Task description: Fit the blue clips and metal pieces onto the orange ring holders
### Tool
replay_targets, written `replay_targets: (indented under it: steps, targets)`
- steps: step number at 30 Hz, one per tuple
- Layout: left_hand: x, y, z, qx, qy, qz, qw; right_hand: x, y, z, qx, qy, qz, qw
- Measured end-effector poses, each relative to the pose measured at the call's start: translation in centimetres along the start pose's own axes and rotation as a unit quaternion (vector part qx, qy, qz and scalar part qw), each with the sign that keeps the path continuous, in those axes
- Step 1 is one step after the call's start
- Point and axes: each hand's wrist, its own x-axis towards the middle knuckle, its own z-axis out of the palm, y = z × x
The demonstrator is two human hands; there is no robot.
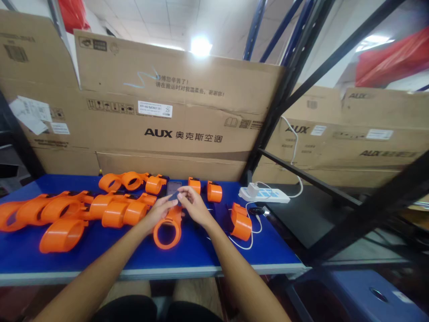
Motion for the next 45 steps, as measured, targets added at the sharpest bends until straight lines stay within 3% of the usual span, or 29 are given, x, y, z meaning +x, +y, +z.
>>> replay_targets:
  steps: [9,13,17,21,24,27,31,37,45]
  targets:
    - [0.4,-0.1,-0.6,0.040,0.041,-0.029,0.998,0.0,-0.3,-0.2,-0.064,0.015,-0.030,0.997]
    - [0.5,0.1,-0.4,0.025,0.068,-0.014,0.997,-0.4,-1.5,-1.5,-0.216,0.081,-0.083,0.969]
    - [0.4,0.7,-0.2,-0.022,0.081,-0.047,0.995,-1.2,-3.8,-3.8,-0.462,0.066,-0.090,0.880]
    - [0.1,1.5,-0.3,-0.091,0.078,-0.051,0.991,-1.9,-5.8,-6.4,-0.661,0.035,0.006,0.750]
    - [-0.1,2.0,-0.4,-0.124,0.077,-0.031,0.989,-2.2,-6.0,-8.2,-0.735,0.021,0.096,0.671]
    - [-0.1,2.2,-0.4,-0.129,0.079,-0.019,0.988,-2.5,-5.4,-9.3,-0.756,-0.002,0.178,0.630]
    - [-0.1,2.3,-0.3,-0.124,0.078,-0.011,0.989,-2.6,-4.7,-9.6,-0.754,-0.023,0.233,0.614]
    - [-0.4,2.2,0.0,-0.123,0.073,-0.029,0.989,-2.2,-4.3,-9.1,-0.735,-0.054,0.238,0.633]
    - [-0.5,2.2,0.3,-0.120,0.088,-0.033,0.988,-2.2,-3.9,-9.1,-0.746,-0.023,0.167,0.645]
